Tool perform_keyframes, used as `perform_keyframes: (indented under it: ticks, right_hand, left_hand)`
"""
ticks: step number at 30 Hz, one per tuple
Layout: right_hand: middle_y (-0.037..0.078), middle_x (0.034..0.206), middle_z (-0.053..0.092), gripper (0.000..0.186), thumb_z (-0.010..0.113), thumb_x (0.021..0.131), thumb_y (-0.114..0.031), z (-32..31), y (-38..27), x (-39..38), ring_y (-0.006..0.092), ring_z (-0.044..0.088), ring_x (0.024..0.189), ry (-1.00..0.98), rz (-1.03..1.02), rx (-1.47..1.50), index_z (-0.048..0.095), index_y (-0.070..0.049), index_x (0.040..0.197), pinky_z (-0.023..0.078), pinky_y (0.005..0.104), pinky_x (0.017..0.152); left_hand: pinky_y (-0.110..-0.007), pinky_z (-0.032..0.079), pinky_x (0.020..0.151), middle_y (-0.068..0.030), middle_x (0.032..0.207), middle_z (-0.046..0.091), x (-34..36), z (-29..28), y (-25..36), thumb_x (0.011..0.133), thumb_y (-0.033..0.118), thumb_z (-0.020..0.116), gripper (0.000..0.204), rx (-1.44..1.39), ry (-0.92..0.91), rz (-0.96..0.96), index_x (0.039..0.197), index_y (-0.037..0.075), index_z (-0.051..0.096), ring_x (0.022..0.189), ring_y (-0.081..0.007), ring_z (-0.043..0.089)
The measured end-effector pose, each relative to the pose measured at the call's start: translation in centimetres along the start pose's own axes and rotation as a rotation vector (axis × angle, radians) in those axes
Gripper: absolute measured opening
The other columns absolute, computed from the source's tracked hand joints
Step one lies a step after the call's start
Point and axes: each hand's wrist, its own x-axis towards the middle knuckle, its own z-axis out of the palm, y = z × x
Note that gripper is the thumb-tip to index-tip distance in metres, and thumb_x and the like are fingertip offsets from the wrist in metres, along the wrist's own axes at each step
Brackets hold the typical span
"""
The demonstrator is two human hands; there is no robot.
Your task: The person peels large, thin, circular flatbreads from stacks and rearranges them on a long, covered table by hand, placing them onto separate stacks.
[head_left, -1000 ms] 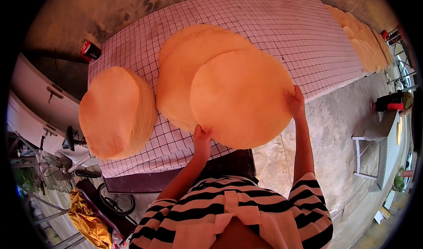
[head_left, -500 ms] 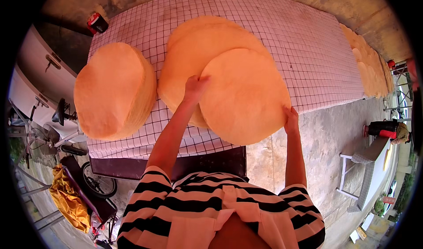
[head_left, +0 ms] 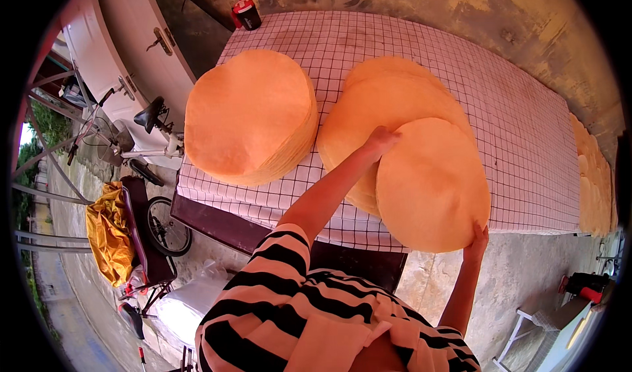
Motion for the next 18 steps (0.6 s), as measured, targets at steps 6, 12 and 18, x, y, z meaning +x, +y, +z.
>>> perform_keyframes:
  ticks: [6,12,18]
  right_hand:
    - [0.010,0.104,0.055,0.028,0.056,0.081,-0.007,-2.4,1.2,-2.7,0.0185,0.055,0.094,0.072,-0.170,-0.236,0.050,0.001,0.107,0.046,0.0298,0.082]
    - [0.008,0.106,0.055,0.034,0.056,0.083,-0.011,7.4,-9.8,-3.2,0.0157,0.052,0.095,-0.167,-0.279,-0.562,0.047,0.002,0.113,0.042,0.0279,0.083]
    - [0.009,0.108,0.056,0.040,0.057,0.082,-0.005,25.4,-13.7,-3.0,0.0142,0.054,0.096,-0.462,-0.483,-0.575,0.044,0.002,0.119,0.043,0.0260,0.084]
  left_hand:
    - [-0.030,0.037,0.048,-0.0028,0.065,0.049,-6.4,1.4,2.9,0.077,0.018,0.058,0.022,0.173,-0.031,0.258,0.069,0.001,0.046,0.056,-0.0114,0.043]
    - [-0.024,0.039,0.051,0.0011,0.067,0.049,-13.7,-3.6,8.2,0.084,0.018,0.056,0.021,0.020,-0.050,0.395,0.074,0.002,0.047,0.061,-0.0056,0.044]
    - [-0.019,0.044,0.060,-0.0026,0.077,0.060,-20.7,-17.1,16.3,0.089,0.016,0.055,0.016,-0.297,0.107,0.656,0.093,0.001,0.055,0.067,-0.0050,0.053]
